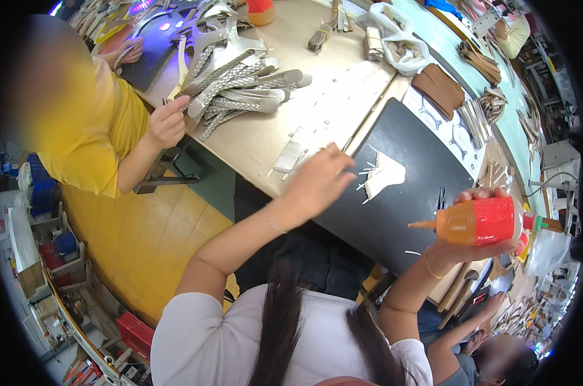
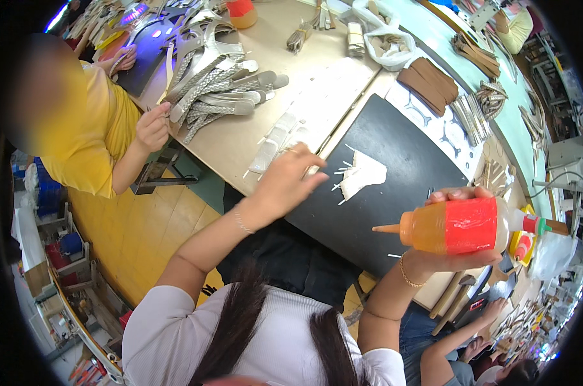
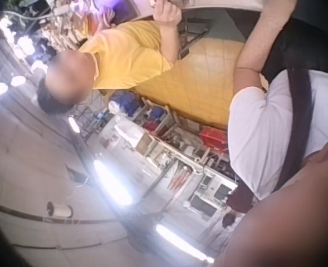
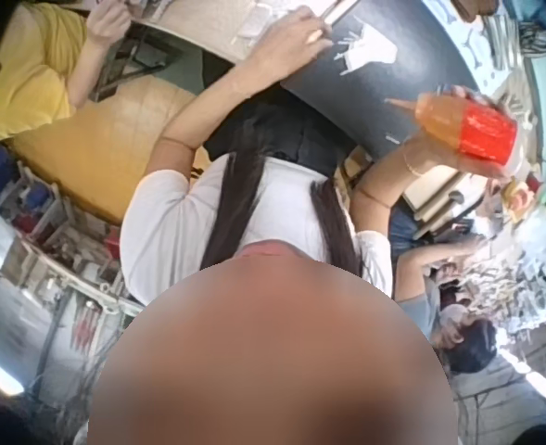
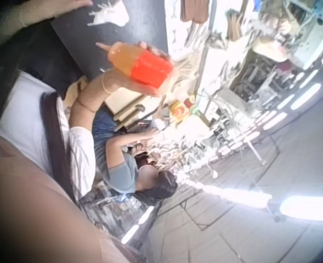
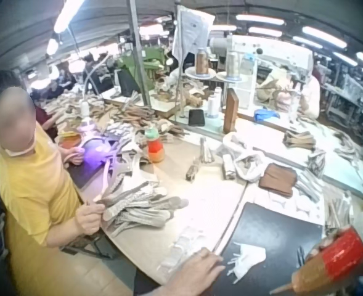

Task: The person applies glue from a red-capped bottle to the edges of small white fabric pieces on a black mat. They handle the pieces one at a time, apply glue, and place them back on the mat. Other workers are visible in the background.

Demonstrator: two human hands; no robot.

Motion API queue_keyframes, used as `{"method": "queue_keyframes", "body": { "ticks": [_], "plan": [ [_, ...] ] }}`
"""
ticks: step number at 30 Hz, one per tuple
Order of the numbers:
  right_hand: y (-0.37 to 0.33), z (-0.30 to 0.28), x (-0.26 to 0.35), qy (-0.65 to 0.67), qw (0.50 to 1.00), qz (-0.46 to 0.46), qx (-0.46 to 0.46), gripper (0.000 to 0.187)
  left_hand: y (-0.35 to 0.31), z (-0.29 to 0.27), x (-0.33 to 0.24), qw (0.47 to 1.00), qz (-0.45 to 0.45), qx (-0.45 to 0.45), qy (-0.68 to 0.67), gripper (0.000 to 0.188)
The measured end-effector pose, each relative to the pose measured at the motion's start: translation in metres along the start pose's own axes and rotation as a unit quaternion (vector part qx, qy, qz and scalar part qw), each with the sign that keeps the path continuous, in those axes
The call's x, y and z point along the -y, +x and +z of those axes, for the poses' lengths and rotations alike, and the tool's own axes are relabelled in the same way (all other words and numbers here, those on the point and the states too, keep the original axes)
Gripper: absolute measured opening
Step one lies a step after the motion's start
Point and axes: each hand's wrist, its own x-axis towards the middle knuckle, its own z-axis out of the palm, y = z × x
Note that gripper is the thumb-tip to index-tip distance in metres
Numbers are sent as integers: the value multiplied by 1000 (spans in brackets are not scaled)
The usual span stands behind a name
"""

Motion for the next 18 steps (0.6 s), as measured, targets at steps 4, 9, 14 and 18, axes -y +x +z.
{"method": "queue_keyframes", "body": {
  "ticks": [4, 9, 14, 18],
  "plan": [
    [-4, 0, 7, -16, 1000, -9, -2, 89, 14, 30, -20, 999, 8, 35, 36, 29],
    [-6, -4, 13, -52, 996, -12, -68, 87, 13, 41, -29, 993, 19, 55, 99, 35],
    [-6, -9, 8, -39, 999, -1, -33, 86, 15, 43, -33, 989, -35, 107, 97, 34],
    [-7, -9, 9, -45, 998, 5, -40, 88, 14, 41, -35, 989, -34, 112, 96, 34]
  ]
}}
